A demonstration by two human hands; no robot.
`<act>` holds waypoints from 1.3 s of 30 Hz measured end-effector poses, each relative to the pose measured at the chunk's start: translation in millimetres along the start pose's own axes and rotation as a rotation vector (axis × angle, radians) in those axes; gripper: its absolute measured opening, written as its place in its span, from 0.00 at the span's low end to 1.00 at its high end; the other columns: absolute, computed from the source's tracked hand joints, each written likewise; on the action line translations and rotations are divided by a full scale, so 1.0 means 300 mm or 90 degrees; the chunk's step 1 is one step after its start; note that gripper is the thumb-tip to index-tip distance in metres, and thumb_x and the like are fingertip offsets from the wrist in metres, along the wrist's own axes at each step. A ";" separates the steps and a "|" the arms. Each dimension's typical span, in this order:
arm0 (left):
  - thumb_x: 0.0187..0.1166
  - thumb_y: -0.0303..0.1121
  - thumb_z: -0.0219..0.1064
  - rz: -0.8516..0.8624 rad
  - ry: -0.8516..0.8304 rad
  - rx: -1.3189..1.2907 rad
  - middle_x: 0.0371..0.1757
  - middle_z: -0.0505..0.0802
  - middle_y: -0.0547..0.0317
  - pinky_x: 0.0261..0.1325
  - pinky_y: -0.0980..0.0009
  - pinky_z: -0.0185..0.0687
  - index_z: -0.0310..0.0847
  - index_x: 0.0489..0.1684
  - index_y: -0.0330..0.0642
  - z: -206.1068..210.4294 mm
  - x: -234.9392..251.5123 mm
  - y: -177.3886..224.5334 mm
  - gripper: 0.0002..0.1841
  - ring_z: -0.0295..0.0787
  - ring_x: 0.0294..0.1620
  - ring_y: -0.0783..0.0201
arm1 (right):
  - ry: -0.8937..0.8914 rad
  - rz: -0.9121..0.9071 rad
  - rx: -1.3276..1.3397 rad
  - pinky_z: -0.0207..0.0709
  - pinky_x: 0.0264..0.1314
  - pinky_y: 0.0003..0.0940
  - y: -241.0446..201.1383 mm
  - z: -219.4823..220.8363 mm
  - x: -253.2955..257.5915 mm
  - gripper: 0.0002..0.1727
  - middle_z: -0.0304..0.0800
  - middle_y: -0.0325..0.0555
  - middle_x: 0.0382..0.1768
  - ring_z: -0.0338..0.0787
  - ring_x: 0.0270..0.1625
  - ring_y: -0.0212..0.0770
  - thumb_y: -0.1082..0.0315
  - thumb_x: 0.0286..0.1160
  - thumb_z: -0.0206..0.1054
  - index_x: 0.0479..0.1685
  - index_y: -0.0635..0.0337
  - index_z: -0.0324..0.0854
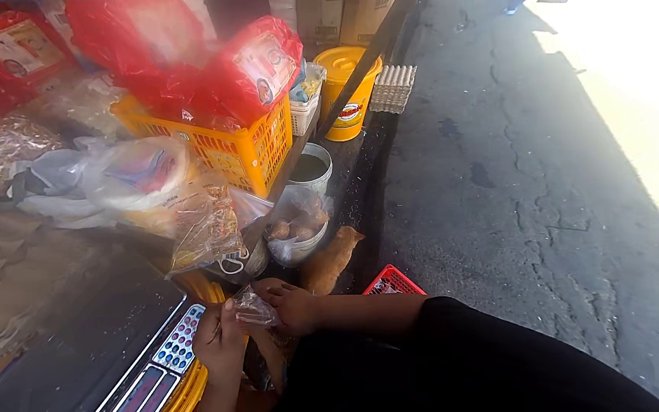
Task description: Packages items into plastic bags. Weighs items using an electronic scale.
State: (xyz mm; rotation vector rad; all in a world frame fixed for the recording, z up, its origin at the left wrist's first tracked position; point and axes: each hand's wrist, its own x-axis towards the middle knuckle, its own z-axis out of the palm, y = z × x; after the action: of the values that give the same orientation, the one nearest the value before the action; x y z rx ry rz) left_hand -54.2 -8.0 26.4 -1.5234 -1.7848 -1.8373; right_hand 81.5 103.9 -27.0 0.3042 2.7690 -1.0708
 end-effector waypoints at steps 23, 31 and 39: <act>0.81 0.37 0.60 -0.200 -0.437 0.136 0.56 0.91 0.34 0.75 0.60 0.75 0.83 0.57 0.21 0.105 -0.196 0.054 0.22 0.87 0.66 0.56 | 0.276 -0.399 0.390 0.76 0.76 0.42 -0.165 -0.177 -0.100 0.37 0.88 0.57 0.65 0.85 0.68 0.43 0.41 0.91 0.49 0.82 0.65 0.72; 0.92 0.43 0.46 -0.468 -0.199 -0.458 0.27 0.83 0.71 0.36 0.76 0.81 0.78 0.46 0.41 0.120 -0.149 0.038 0.18 0.79 0.26 0.76 | 0.221 -0.085 0.135 0.48 0.93 0.64 0.022 0.039 -0.142 0.58 0.68 0.68 0.84 0.61 0.90 0.64 0.39 0.57 0.81 0.84 0.72 0.65; 0.83 0.22 0.55 -0.261 -0.362 -0.361 0.33 0.86 0.61 0.44 0.82 0.76 0.82 0.44 0.23 0.048 0.017 0.216 0.11 0.79 0.34 0.82 | 0.389 -0.128 0.093 0.80 0.65 0.37 -0.181 -0.013 -0.114 0.22 0.94 0.61 0.48 0.92 0.57 0.41 0.63 0.69 0.71 0.50 0.78 0.86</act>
State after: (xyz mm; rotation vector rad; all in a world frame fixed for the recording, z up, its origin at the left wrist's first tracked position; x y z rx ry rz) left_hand -3.2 -11.5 69.1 -2.1935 -2.0305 -2.4461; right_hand 101.2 62.6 18.4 0.4411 3.3150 -1.4350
